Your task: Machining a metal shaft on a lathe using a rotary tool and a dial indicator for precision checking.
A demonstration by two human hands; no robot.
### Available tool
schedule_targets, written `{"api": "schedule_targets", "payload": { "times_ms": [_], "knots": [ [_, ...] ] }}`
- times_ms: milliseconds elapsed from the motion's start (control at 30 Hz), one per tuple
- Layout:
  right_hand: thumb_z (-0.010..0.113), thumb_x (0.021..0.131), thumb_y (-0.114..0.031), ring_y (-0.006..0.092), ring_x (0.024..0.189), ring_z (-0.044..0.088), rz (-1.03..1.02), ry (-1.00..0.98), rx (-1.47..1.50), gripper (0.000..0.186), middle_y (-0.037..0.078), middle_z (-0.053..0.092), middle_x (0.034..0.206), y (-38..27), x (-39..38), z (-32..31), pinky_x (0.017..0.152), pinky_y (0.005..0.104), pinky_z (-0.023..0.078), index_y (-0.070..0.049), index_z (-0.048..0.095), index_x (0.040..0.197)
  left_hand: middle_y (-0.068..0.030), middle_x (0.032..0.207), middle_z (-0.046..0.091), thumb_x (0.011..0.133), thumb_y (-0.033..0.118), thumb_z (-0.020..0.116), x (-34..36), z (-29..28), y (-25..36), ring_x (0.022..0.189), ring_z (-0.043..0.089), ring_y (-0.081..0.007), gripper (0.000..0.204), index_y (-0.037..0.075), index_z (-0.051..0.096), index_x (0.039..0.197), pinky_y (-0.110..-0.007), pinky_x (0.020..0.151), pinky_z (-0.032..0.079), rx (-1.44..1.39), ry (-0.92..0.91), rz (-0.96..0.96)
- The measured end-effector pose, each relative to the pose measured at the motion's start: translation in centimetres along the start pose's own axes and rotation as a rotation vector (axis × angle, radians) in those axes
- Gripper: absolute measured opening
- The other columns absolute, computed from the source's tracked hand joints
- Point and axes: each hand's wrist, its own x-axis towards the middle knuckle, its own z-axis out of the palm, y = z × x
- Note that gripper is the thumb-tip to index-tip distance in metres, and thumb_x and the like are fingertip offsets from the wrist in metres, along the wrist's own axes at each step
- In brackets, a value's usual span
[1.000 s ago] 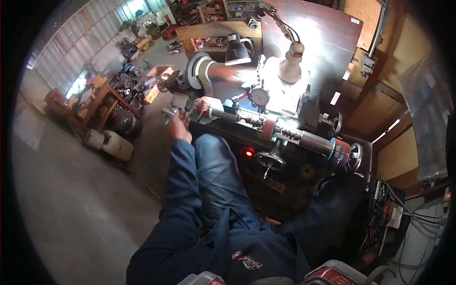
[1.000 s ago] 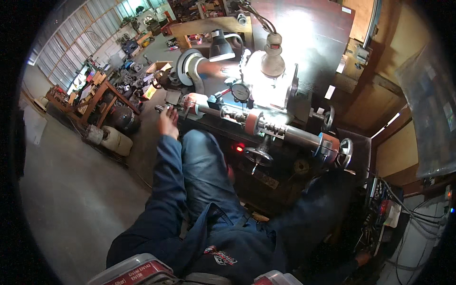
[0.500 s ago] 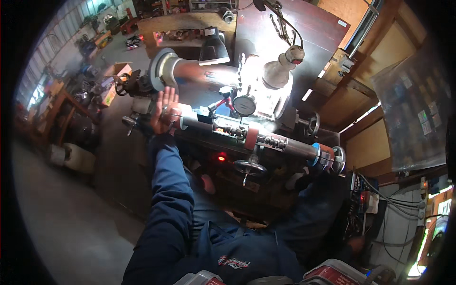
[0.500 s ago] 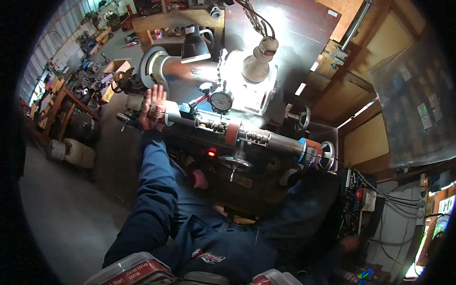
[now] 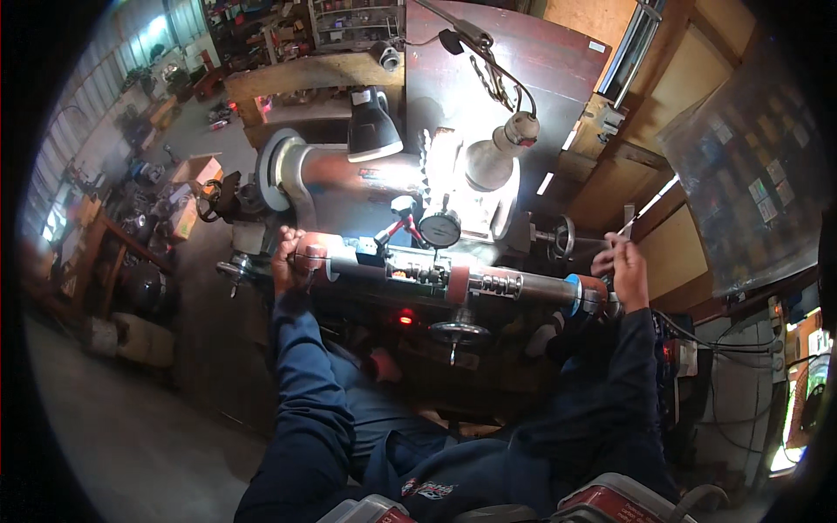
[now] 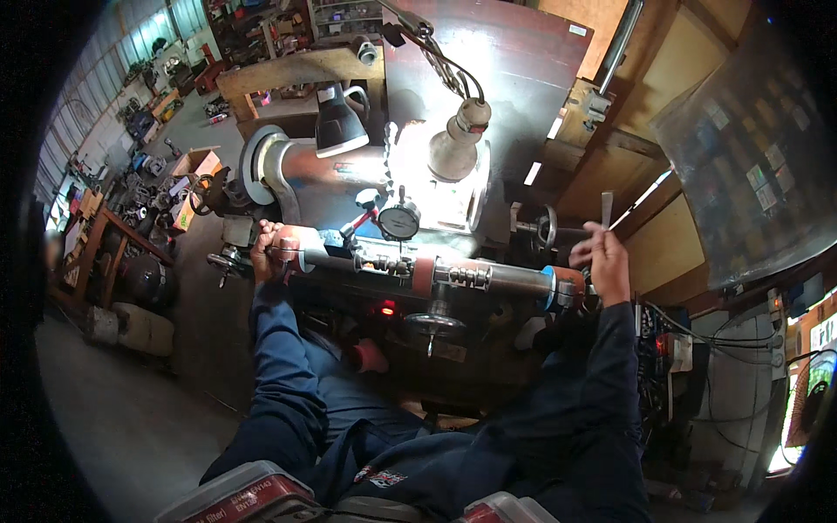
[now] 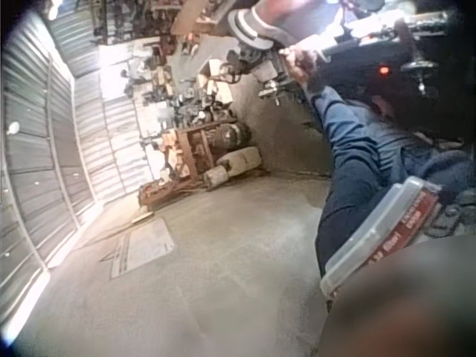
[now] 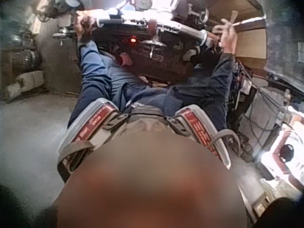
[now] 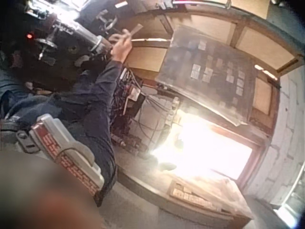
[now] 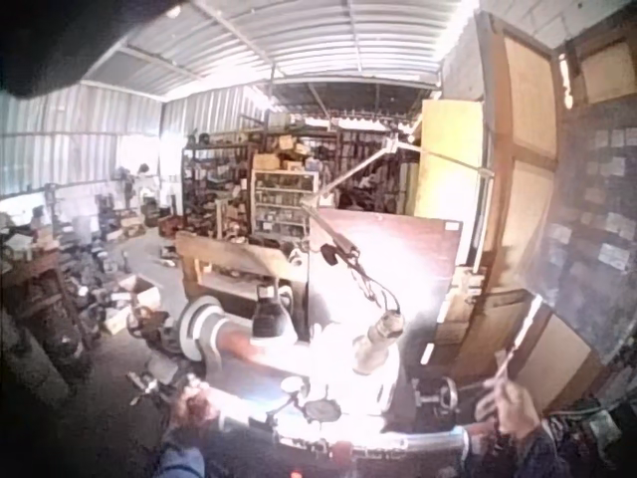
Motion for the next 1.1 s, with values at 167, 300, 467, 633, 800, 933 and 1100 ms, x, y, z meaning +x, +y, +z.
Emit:
{"api": "schedule_targets", "payload": {
  "times_ms": [167,300,467,633,800,933,1100],
  "knots": [
    [0.041,0.108,-0.028,0.0107,0.052,0.057,0.061,-0.023,-0.027,0.035,0.007,0.064,0.072,0.8,0.3,-0.2,0.054,0.0247,0.05,-0.001,0.062,0.119,0.0005,0.088,0.046,0.077,-0.003,0.059,0.7,1.0,0.7,0.089,0.052,-0.0151,0.031,0.013,0.05,0.102,-0.032,0.082,0.055,0.03,0.219,-0.07],
    [0.04,0.109,-0.028,0.0036,0.051,0.046,0.044,-0.05,-0.11,0.035,0.002,0.062,0.07,0.4,-0.1,-0.5,0.047,0.0214,0.037,-0.004,0.062,0.122,-0.0001,0.089,0.049,0.084,0.01,0.058,1.1,0.2,1.3,0.093,0.054,-0.0159,0.019,0.014,0.051,0.101,-0.034,0.082,0.056,0.148,-0.183,-0.104],
    [0.038,0.109,-0.024,0.0068,0.062,0.052,0.079,-0.037,-0.083,0.035,0.004,0.063,0.082,1.5,-0.2,-0.9,0.06,0.0212,0.043,-0.005,0.06,0.127,-0.0017,0.097,0.052,0.082,0.013,0.059,-0.2,-1.2,0.8,0.105,0.054,-0.0178,0.026,0.01,0.051,0.107,-0.032,0.099,0.044,0.135,0.129,-0.116],
    [0.047,0.106,-0.018,0.0066,0.07,0.052,-0.118,0.529,0.084,0.032,-0.002,0.065,0.095,6.0,-1.2,-5.3,0.067,0.0241,0.045,-0.001,0.063,0.127,-0.0109,0.127,0.059,0.091,0.02,0.057,-0.8,0.0,2.7,0.123,0.055,-0.0246,0.039,0.005,0.053,0.127,-0.041,0.108,0.042,0.044,0.169,-0.082],
    [0.052,0.103,-0.035,0.0088,0.064,0.04,0.256,0.26,-0.069,0.044,-0.001,0.064,0.092,12.1,-5.8,-9.0,0.063,0.0304,0.041,-0.002,0.063,0.13,-0.0063,0.118,0.063,0.093,0.024,0.057,-2.1,-1.7,4.3,0.107,0.059,-0.0207,0.036,0.008,0.054,0.125,-0.037,0.098,0.046,0.267,0.707,0.168],
    [0.047,0.104,-0.04,0.0198,0.077,0.054,0.154,0.028,-0.279,0.044,0.01,0.065,0.095,16.4,-7.5,-8.9,0.074,0.0384,0.046,-0.003,0.065,0.115,0.0023,0.105,0.067,0.093,0.027,0.059,-4.5,-2.8,3.3,0.089,0.061,-0.0132,0.023,0.015,0.062,0.112,-0.029,0.08,0.048,0.29,0.918,0.267],
    [0.054,0.102,-0.031,0.0205,0.085,0.058,-0.107,-0.065,-0.495,0.033,0.005,0.06,0.09,16.3,-9.6,-9.2,0.078,0.0379,0.048,-0.001,0.064,0.112,0.0053,0.103,0.066,0.092,0.024,0.058,-9.1,-0.3,1.2,0.085,0.061,-0.0106,0.023,0.019,0.063,0.113,-0.028,0.076,0.048,0.279,1.119,0.249]
  ]
}}
